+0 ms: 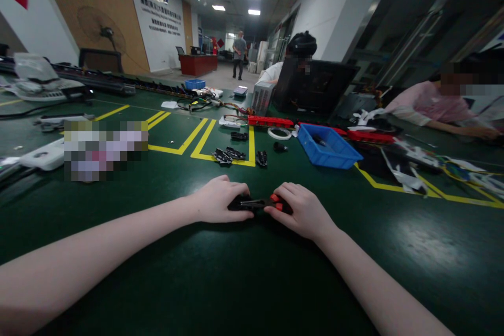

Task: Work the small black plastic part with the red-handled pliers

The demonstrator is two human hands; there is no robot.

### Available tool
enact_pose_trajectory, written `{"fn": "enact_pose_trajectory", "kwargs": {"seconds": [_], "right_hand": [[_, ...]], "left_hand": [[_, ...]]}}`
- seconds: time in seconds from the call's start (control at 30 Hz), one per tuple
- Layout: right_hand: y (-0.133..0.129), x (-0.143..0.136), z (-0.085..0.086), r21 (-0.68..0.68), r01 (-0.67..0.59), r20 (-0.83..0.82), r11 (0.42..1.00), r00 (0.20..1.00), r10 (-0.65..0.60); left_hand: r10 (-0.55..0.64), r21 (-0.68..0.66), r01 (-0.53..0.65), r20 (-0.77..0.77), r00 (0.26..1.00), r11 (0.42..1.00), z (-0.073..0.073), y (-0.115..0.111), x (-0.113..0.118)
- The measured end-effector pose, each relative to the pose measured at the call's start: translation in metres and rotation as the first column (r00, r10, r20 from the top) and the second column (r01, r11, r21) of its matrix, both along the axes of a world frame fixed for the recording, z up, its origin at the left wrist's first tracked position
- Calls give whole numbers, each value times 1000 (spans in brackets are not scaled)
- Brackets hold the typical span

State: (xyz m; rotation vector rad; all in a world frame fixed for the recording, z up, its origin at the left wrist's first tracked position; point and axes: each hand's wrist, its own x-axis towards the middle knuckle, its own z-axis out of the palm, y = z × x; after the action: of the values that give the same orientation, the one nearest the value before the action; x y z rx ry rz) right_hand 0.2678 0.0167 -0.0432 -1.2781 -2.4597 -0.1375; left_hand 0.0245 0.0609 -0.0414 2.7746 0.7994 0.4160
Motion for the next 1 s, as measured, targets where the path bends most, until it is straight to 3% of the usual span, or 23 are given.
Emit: {"fn": "enact_pose_trajectory", "kwargs": {"seconds": [0.43, 1.0], "right_hand": [[0, 1, 2, 28, 48, -70, 998, 997, -46], [0, -3, 1, -4, 9, 26, 1000, 1000, -9]], "left_hand": [[-4, -10, 4, -12, 1000, 1000, 1, 1, 0], [-8, 6, 8, -8, 1000, 1000, 0, 1, 0]]}}
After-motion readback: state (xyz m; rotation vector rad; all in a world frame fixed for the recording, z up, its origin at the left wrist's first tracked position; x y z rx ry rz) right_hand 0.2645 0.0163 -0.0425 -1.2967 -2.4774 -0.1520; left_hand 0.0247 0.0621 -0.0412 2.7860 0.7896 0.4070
